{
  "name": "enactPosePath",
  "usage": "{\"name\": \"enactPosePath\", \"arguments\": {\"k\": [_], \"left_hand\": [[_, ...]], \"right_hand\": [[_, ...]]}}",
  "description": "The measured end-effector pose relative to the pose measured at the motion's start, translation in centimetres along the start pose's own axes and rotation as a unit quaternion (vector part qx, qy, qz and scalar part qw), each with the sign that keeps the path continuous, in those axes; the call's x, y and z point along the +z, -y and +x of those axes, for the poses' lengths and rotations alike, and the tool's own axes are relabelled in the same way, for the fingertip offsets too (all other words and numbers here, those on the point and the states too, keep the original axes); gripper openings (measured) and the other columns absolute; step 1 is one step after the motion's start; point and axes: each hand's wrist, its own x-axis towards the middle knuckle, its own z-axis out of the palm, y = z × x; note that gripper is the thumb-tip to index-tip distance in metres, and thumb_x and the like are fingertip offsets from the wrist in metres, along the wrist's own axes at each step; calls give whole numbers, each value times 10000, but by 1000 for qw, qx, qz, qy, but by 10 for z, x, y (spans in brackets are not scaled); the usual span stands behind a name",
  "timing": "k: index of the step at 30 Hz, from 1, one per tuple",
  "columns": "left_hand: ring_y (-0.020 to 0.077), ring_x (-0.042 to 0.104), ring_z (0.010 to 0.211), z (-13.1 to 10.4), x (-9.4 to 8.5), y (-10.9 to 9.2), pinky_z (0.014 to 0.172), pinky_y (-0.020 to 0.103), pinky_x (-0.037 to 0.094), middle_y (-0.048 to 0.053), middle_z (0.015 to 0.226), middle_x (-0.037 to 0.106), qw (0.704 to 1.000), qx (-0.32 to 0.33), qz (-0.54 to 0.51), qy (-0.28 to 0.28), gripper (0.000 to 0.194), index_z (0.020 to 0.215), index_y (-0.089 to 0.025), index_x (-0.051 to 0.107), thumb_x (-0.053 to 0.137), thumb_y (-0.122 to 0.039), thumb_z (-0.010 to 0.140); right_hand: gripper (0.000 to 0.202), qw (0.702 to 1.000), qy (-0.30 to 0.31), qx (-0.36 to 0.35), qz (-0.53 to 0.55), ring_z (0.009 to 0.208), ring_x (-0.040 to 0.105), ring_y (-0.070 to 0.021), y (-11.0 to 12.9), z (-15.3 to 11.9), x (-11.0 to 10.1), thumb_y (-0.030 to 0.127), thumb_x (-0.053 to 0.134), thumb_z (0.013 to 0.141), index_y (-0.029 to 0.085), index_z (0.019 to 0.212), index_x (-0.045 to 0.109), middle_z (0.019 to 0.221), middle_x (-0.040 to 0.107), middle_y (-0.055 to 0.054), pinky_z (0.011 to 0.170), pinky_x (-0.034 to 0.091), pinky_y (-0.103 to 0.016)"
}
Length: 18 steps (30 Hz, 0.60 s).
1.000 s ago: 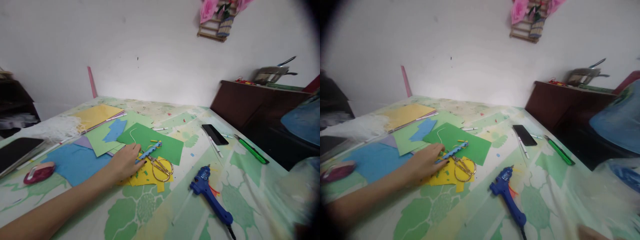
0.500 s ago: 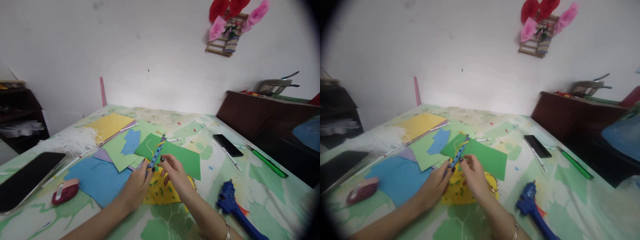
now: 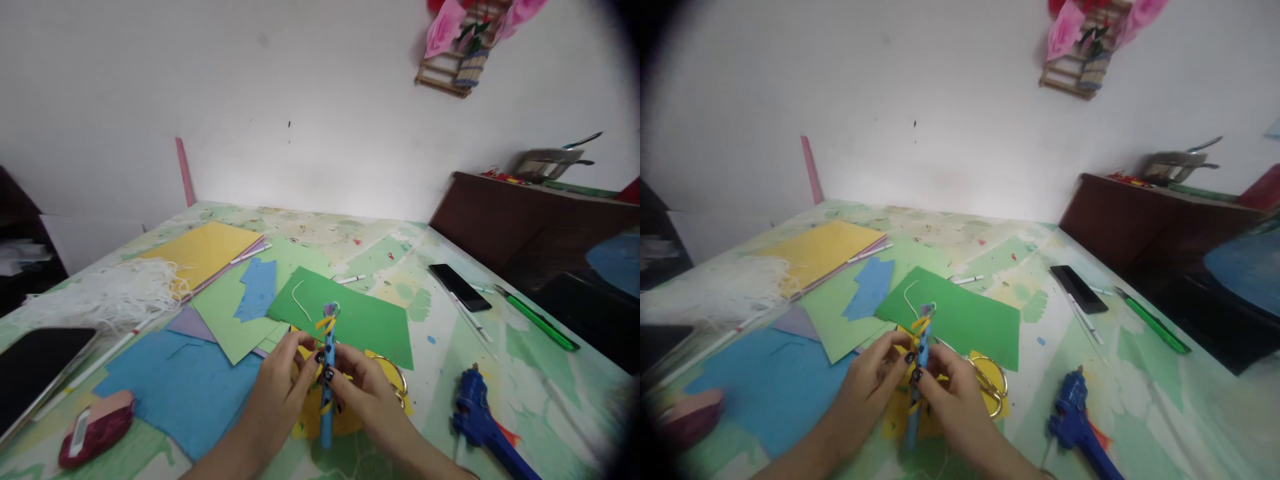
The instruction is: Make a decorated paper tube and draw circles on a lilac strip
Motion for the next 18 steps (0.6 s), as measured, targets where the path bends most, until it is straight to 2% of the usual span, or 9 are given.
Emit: {"name": "enactPosePath", "arguments": {"k": [2,5,10,14,18], "left_hand": [[176,574,779,2,0,0,670,283,449,38,877,586,999,1,-48,-3,186,952,-190,503,438,-357,900],[172,569,784,1,0,2,653,273,457,35,854,577,998,22,-66,1,145,891,-190,526,437,-303,903],[158,562,858,-1,0,3,672,243,464,46,905,573,991,127,-20,-33,120,850,-190,555,444,-193,896],[152,570,892,-5,-1,1,738,248,470,53,964,575,978,203,17,-46,120,888,-195,562,454,-143,881],[154,563,960,-9,-3,-1,721,230,483,53,1053,554,974,212,12,-74,180,1008,-226,533,460,-127,877]], "right_hand": [[321,1000,16,-3,-11,794,532,-170,-1,-3,1,395,642,801,212,1066,643,846,599,-43,684,447,-274],[303,1000,19,1,-15,771,515,-166,-2,-6,1,383,632,809,225,1068,646,839,581,-36,694,445,-284],[305,999,36,21,18,766,531,-159,1,-5,5,408,668,780,214,1013,637,822,577,-25,704,441,-281],[349,986,59,79,134,616,538,-109,-3,-6,8,428,750,699,185,907,611,745,585,-5,571,419,-223],[393,955,39,91,280,617,571,-106,-12,-6,7,353,799,656,188,968,626,775,621,-18,584,430,-221]]}}
